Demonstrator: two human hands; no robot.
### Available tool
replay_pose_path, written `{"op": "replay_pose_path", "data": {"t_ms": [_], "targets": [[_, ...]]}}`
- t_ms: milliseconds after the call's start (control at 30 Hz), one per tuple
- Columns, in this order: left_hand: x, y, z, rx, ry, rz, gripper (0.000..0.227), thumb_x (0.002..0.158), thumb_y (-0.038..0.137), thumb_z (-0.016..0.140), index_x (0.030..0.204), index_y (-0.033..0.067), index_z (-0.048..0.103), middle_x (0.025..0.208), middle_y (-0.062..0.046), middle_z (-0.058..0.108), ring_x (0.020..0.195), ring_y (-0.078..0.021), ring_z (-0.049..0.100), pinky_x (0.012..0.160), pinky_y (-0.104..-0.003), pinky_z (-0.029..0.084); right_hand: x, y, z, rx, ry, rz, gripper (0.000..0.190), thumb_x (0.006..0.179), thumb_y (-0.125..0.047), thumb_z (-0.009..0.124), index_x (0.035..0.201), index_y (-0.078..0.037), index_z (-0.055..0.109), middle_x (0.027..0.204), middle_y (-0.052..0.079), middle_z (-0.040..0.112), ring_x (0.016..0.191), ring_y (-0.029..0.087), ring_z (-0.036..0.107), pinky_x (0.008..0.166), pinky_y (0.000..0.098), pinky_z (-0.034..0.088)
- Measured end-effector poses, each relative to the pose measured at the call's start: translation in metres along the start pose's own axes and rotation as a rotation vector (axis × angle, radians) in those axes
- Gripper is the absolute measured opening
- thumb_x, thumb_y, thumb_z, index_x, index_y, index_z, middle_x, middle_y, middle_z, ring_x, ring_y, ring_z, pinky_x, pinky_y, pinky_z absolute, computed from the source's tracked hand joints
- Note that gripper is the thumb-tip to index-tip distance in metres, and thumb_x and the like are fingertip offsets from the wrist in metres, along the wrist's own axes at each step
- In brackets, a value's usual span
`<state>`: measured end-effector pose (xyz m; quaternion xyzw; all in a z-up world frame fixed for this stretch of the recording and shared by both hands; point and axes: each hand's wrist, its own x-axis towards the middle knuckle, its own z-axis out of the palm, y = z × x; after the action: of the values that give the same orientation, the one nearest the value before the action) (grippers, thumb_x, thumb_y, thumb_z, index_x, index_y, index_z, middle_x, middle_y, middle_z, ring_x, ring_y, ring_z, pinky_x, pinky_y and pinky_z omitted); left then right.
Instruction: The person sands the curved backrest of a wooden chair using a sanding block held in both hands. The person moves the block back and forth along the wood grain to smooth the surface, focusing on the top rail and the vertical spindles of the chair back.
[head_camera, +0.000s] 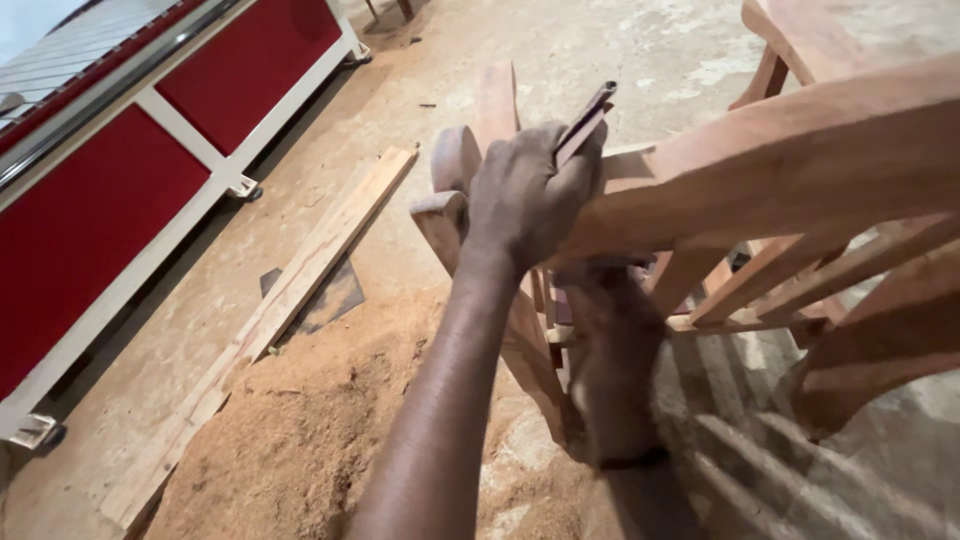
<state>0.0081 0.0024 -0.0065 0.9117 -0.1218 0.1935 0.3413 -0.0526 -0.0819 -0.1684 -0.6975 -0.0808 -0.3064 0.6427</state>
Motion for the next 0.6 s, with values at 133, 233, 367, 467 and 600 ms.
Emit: {"op": "replay_pose_path", "data": {"t_ms": [133, 233, 367, 467, 600], "targets": [[-0.004, 0.0, 0.001, 0.053, 0.105, 0.049, 0.046, 0.096, 0.049, 0.051, 0.076, 0.0144, 0.073, 0.071, -0.009, 0.072, 0.071, -0.0309, 0.07, 0.068, -0.047, 0.052, -0.003, 0.011, 0.011, 0.274, 0.165, 0.385, 0.02, 0.101, -0.016, 0.057, 0.107, -0.004, 0.071, 0.104, 0.004, 0.073, 0.097, 0.015, 0.072, 0.082, 0.0292, 0.058], [-0.003, 0.003, -0.001, -0.009, 0.031, -0.008, 0.048, 0.096, 0.05, 0.047, 0.076, 0.0131, 0.071, 0.068, -0.009, 0.072, 0.068, -0.0289, 0.075, 0.068, -0.046, 0.056, -0.004, 0.017, 0.017, -0.089, 0.015, 0.275, 0.022, 0.099, -0.024, 0.061, 0.111, -0.008, 0.072, 0.105, 0.004, 0.072, 0.096, 0.017, 0.071, 0.083, 0.0292, 0.059], [-0.003, 0.004, -0.001, 0.017, 0.074, 0.032, 0.048, 0.095, 0.051, 0.05, 0.078, 0.013, 0.073, 0.072, -0.012, 0.073, 0.075, -0.0342, 0.073, 0.072, -0.05, 0.053, -0.007, 0.012, -0.01, 0.669, 0.145, 0.84, 0.023, 0.095, -0.034, 0.06, 0.1, -0.012, 0.065, 0.087, 0.001, 0.068, 0.083, 0.016, 0.073, 0.07, 0.0292, 0.061], [-0.003, 0.001, -0.001, 0.035, 0.101, 0.064, 0.048, 0.096, 0.051, 0.05, 0.079, 0.0127, 0.073, 0.075, -0.012, 0.073, 0.077, -0.0348, 0.072, 0.071, -0.051, 0.052, -0.002, 0.03, -0.045, 1.021, -0.07, 0.635, 0.012, 0.097, -0.02, 0.065, 0.092, -0.011, 0.058, 0.073, -0.003, 0.055, 0.063, 0.008, 0.059, 0.053, 0.0229, 0.049], [-0.005, 0.0, 0.0, 0.024, 0.08, 0.03, 0.049, 0.096, 0.051, 0.048, 0.078, 0.0137, 0.074, 0.074, -0.012, 0.074, 0.076, -0.033, 0.074, 0.073, -0.05, 0.053, 0.003, 0.038, -0.054, 0.79, -0.152, 0.646, 0.025, 0.095, -0.02, 0.058, 0.076, -0.014, 0.043, 0.063, -0.002, 0.041, 0.048, 0.009, 0.039, 0.041, 0.0242, 0.032]]}}
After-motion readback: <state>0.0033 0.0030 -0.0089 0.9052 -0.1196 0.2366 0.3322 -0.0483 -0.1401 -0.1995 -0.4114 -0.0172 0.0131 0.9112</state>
